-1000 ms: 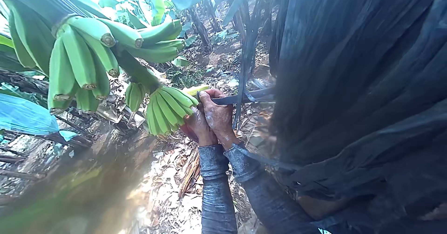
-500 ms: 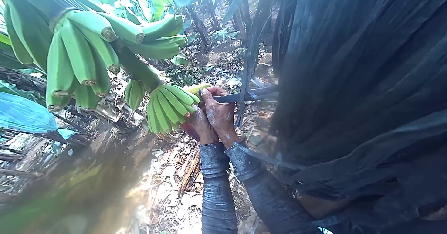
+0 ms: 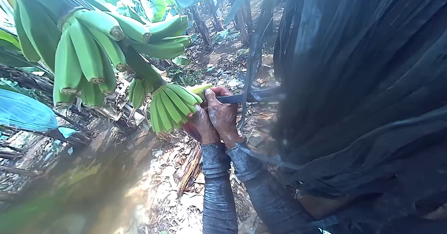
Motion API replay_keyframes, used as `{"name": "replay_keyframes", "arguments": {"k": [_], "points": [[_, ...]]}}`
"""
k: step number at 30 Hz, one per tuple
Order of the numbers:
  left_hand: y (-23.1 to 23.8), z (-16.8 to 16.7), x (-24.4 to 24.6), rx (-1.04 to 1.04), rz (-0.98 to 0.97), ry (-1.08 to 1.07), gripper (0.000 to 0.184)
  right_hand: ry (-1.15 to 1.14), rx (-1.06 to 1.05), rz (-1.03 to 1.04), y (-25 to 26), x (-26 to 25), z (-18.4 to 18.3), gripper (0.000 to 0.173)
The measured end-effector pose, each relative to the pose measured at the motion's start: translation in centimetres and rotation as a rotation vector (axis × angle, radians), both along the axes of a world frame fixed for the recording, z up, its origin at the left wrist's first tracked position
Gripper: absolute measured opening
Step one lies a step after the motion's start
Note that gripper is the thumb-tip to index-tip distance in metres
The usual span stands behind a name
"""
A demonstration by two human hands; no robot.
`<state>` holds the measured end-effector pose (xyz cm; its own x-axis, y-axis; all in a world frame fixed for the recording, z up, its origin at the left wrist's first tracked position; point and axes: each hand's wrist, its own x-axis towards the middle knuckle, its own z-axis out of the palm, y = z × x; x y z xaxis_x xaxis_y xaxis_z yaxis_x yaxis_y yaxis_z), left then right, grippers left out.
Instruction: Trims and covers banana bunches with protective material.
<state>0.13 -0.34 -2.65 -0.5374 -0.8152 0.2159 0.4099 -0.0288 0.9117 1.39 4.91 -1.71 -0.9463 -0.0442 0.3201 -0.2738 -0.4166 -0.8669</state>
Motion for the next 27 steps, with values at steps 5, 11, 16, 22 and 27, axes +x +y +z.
{"name": "replay_keyframes", "arguments": {"k": [5, 11, 16, 22, 27], "points": [[2.4, 2.7, 2.2, -0.02, 0.032, -0.053, 0.025, -0.024, 0.016, 0.007, 0.5, 0.5, 0.5, 0.017], [2.2, 2.5, 1.4, -0.04, 0.059, -0.023, 0.02, 0.164, -0.06, -0.083, -0.9, -1.6, -1.9, 0.014], [2.1, 2.6, 1.1, 0.049, -0.001, 0.042, 0.021, 0.022, -0.061, -0.064, 1.1, 0.8, 3.8, 0.014], [2.2, 2.4, 0.9, 0.041, -0.012, 0.086, 0.019, -0.026, -0.028, -0.054, 1.1, 0.9, 3.2, 0.015], [1.2, 1.8, 0.9, 0.093, -0.116, 0.153, 0.014, 0.013, -0.05, 0.003, 1.6, 0.3, 2.0, 0.016]]}}
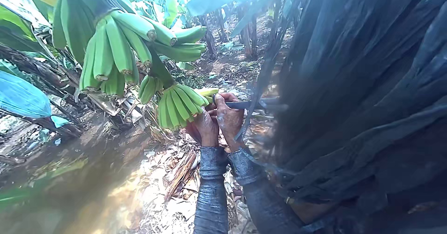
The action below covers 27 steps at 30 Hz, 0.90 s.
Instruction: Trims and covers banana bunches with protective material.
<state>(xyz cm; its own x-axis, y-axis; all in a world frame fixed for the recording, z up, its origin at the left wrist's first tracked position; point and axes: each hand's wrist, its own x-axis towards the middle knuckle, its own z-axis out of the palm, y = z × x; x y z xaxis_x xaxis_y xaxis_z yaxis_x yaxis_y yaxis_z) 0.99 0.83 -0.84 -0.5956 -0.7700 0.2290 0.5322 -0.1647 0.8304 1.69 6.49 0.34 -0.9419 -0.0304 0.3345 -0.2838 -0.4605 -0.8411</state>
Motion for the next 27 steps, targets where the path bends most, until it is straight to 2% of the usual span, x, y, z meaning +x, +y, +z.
{"name": "replay_keyframes", "arguments": {"k": [2, 4, 5, 7, 9, 12, 14, 17, 18, 21, 24, 26, 27], "points": [[-0.8, -0.1, 1.9, -0.025, -0.201, 0.054, 0.02, 0.023, 0.022, -0.006, 0.8, -0.1, -0.2, 0.018], [-1.2, -1.0, 5.4, -0.18, -0.325, -0.073, 0.035, 0.031, 0.063, -0.034, 1.5, -0.6, -0.5, 0.019], [-1.3, -2.2, 7.4, -0.298, -0.317, -0.155, 0.038, 0.024, 0.084, -0.062, 1.8, -0.7, -0.7, 0.019], [-1.0, -4.6, 11.6, -0.5, -0.172, -0.236, 0.034, -0.026, 0.166, -0.062, 2.2, 0.0, -1.7, 0.02], [-0.2, -6.0, 15.3, -0.603, -0.017, -0.199, 0.029, -0.073, 0.275, 0.008, 2.1, 1.5, -3.4, 0.021], [1.1, -6.1, 19.3, -0.759, 0.058, -0.119, 0.031, -0.064, 0.544, 0.221, 2.2, 5.7, -8.0, 0.023], [2.2, -5.9, 21.3, -0.873, 0.036, -0.143, 0.046, 0.016, 0.719, 0.327, 3.0, 9.9, -11.5, 0.023], [4.1, -6.9, 24.0, -1.033, -0.047, -0.361, 0.079, 0.073, 0.884, 0.451, 6.3, 16.1, -14.6, 0.028], [4.7, -7.9, 25.0, -1.081, -0.071, -0.421, 0.078, 0.1, 0.914, 0.458, 7.4, 17.6, -15.6, 0.03], [6.2, -11.3, 27.9, -1.154, -0.133, -0.46, 0.045, 0.146, 0.987, 0.495, 10.4, 20.2, -18.2, 0.031], [7.8, -14.0, 30.9, -1.143, -0.085, -0.372, 0.029, -0.101, 0.961, 0.786, 14.4, 20.5, -19.1, 0.045], [9.3, -15.4, 32.6, -1.189, -0.027, -0.342, 0.022, -0.403, 0.667, 0.982, 16.8, 21.0, -20.6, 0.03], [10.2, -16.1, 33.5, -1.216, -0.046, -0.345, 0.02, -0.527, 0.475, 1.062, 18.1, 21.5, -21.4, 0.029]]}}
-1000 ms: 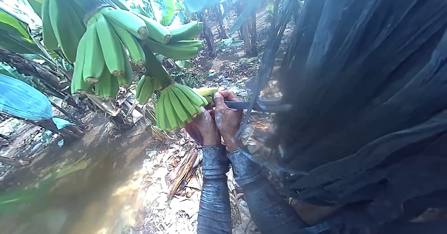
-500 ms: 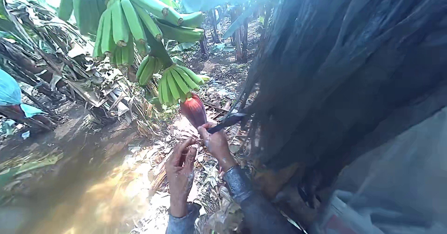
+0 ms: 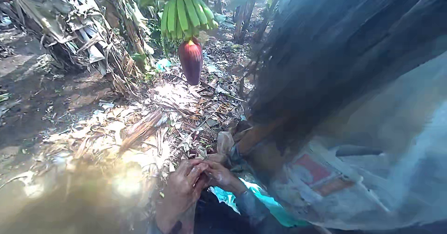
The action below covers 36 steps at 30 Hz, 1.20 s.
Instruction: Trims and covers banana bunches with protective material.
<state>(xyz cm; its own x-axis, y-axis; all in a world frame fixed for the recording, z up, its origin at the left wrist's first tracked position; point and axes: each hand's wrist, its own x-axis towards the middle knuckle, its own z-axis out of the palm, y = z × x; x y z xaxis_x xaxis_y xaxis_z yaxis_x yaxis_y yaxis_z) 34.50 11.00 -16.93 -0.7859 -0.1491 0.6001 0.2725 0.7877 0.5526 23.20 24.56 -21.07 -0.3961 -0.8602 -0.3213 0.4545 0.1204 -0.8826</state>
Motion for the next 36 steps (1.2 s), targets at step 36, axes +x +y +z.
{"name": "replay_keyframes", "arguments": {"k": [36], "points": [[-7.4, 7.6, -0.4, 0.086, -0.302, -0.4, 0.018, 0.121, -0.275, -0.109, 16.5, 2.8, 4.0, 0.039]]}}
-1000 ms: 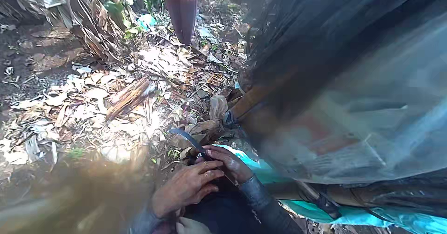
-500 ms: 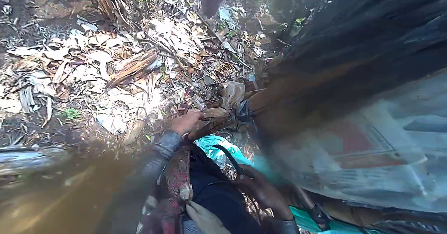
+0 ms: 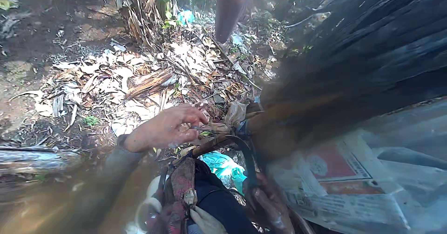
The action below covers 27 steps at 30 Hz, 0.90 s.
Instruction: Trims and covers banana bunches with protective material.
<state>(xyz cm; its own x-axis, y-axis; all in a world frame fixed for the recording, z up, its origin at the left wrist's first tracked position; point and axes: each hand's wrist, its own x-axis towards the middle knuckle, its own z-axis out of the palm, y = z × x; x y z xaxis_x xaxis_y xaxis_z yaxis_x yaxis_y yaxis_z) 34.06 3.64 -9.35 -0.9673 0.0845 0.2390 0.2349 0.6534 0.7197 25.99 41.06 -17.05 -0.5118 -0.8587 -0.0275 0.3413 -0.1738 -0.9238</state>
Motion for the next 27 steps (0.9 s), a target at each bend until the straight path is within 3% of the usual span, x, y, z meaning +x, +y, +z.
{"name": "replay_keyframes", "arguments": {"k": [3, 7, 9, 11, 13, 16, 19, 21, 24, 27], "points": [[-4.0, -5.2, 4.0, 0.084, 0.046, -0.203, 0.021, -0.011, -0.013, -0.028, 0.0, 0.4, -0.5, 0.039], [-6.9, -16.0, 10.4, 0.274, 0.233, -0.694, 0.035, -0.04, -0.073, -0.032, -0.3, 0.5, -0.7, 0.038], [-6.7, -19.6, 12.4, 0.237, 0.314, -0.781, 0.035, -0.064, -0.111, -0.015, -0.4, 0.3, -0.6, 0.038], [-6.3, -20.9, 13.2, 0.141, 0.392, -0.781, 0.026, -0.079, -0.12, -0.005, -0.3, 0.4, -0.3, 0.038], [-5.7, -19.5, 12.6, 0.142, 0.454, -0.72, 0.024, -0.089, -0.126, -0.005, -0.3, 0.4, 0.0, 0.038], [-3.7, -15.3, 10.5, 0.446, 0.475, -0.443, 0.024, -0.114, -0.166, 0.004, -0.5, 0.3, 0.3, 0.035], [-0.9, -9.8, 7.1, 0.696, 0.404, -0.251, 0.056, -0.113, -0.191, -0.006, -1.3, 0.5, 1.1, 0.034], [0.9, -7.4, 5.0, 0.771, 0.354, -0.135, 0.05, -0.039, -0.196, -0.053, -2.1, 0.9, 1.8, 0.031], [2.9, -6.3, 1.7, 0.902, 0.288, 0.039, 0.027, 0.037, -0.21, -0.176, -3.1, 1.2, 2.5, 0.021], [4.9, -5.6, -1.3, 1.066, 0.211, 0.136, 0.025, 0.12, -0.222, -0.261, -3.6, 1.3, 3.6, 0.016]]}}
